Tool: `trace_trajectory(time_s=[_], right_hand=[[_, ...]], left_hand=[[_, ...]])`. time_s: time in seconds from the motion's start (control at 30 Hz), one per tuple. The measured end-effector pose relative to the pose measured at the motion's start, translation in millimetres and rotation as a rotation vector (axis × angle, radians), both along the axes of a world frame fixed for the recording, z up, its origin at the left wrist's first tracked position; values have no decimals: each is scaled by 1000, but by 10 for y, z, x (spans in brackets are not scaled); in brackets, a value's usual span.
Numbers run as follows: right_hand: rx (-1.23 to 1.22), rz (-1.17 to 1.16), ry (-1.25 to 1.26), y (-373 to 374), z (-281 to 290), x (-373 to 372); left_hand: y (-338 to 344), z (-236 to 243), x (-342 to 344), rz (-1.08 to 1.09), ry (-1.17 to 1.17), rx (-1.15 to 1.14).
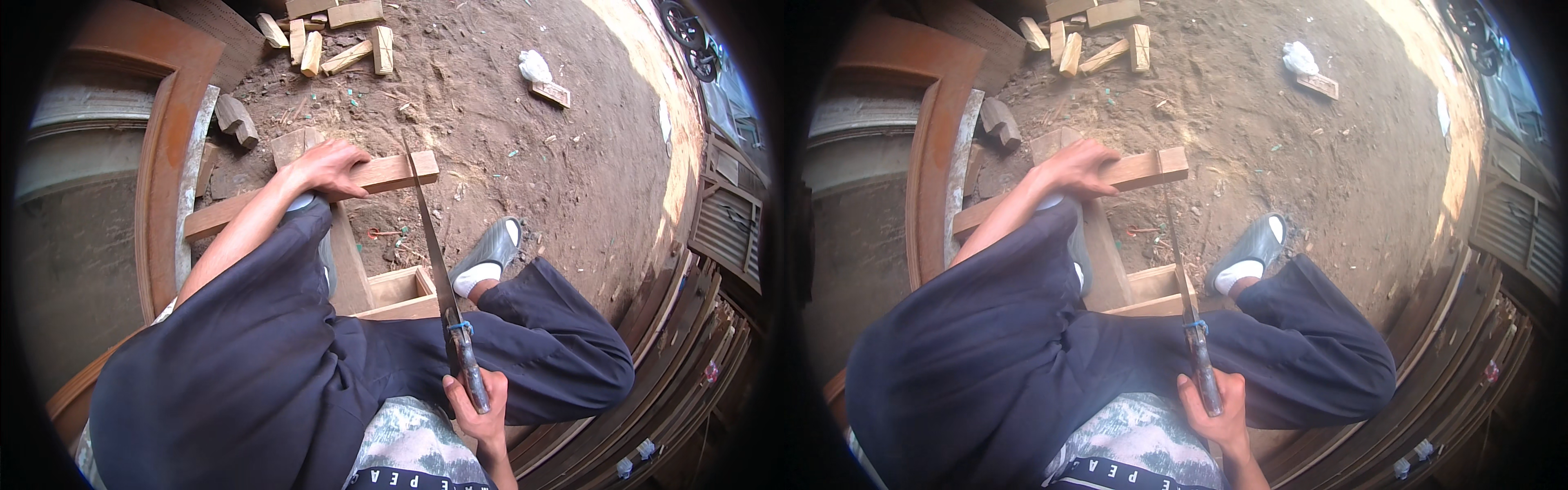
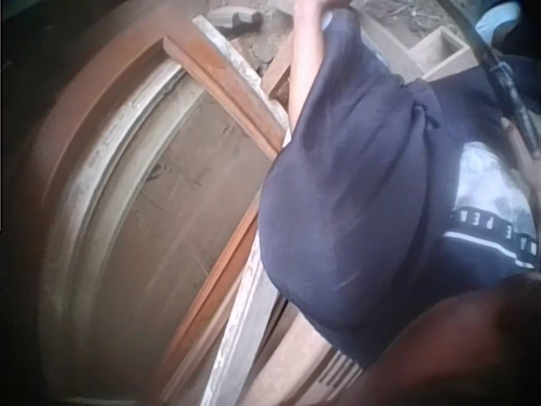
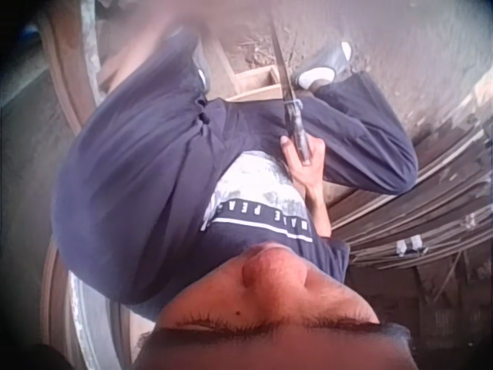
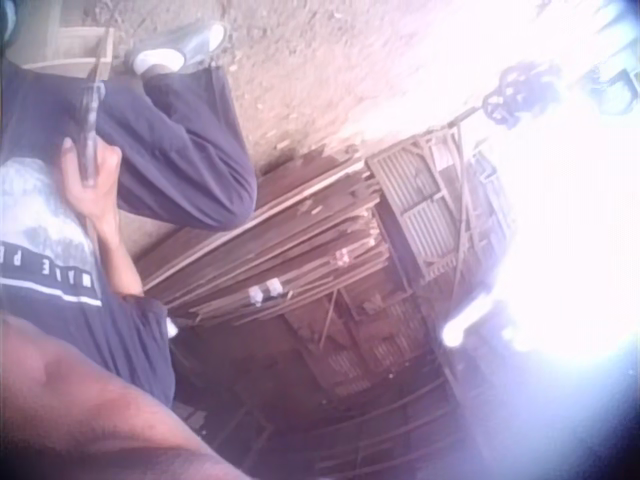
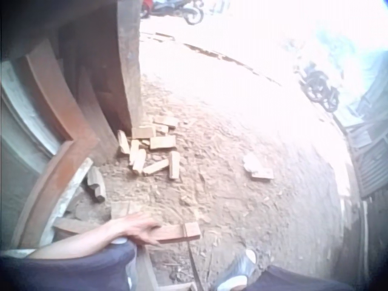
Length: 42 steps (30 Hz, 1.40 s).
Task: The person sits on the ground and uses a hand saw to cut a small wooden plank resting on a larger wooden frame. The person holds the wood with the left hand and saws with the right hand, producing sawdust as the cut progresses.
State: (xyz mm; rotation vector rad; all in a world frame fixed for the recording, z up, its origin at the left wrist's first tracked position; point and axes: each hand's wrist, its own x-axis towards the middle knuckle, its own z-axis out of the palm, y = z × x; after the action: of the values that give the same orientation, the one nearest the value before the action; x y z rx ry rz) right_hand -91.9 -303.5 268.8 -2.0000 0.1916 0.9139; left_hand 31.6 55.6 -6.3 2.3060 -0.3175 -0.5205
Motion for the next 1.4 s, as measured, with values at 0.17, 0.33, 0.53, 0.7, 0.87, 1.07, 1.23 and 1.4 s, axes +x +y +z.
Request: trace_trajectory(time_s=[0.17, 0.33, 0.53, 0.7, 0.87, 1.07, 1.23, 1.4], right_hand=[[-37, 30, 23, 3, -29, 48], [-56, -14, 23, 48, 57, 57], [-28, -9, 80, 31, 105, 97], [15, -14, 78, -56, 4, 124], [43, -36, 88, 42, -117, 262], [0, -15, 88, 99, -22, 178], [-45, 17, 65, -20, -14, 41], [-54, 30, 37, 81, -161, 98]], left_hand=[[-15, 105, 55, -23, 79, 23], [-6, 69, 32, -11, 52, 7], [-25, 64, 23, -2, 46, 27], [-45, 109, 60, -35, 86, 56], [-47, 52, 21, -20, -40, 18], [21, 27, 49, -39, 68, 21], [-7, -42, 10, -36, 25, 26], [-6, -43, 11, -12, 25, 45]])
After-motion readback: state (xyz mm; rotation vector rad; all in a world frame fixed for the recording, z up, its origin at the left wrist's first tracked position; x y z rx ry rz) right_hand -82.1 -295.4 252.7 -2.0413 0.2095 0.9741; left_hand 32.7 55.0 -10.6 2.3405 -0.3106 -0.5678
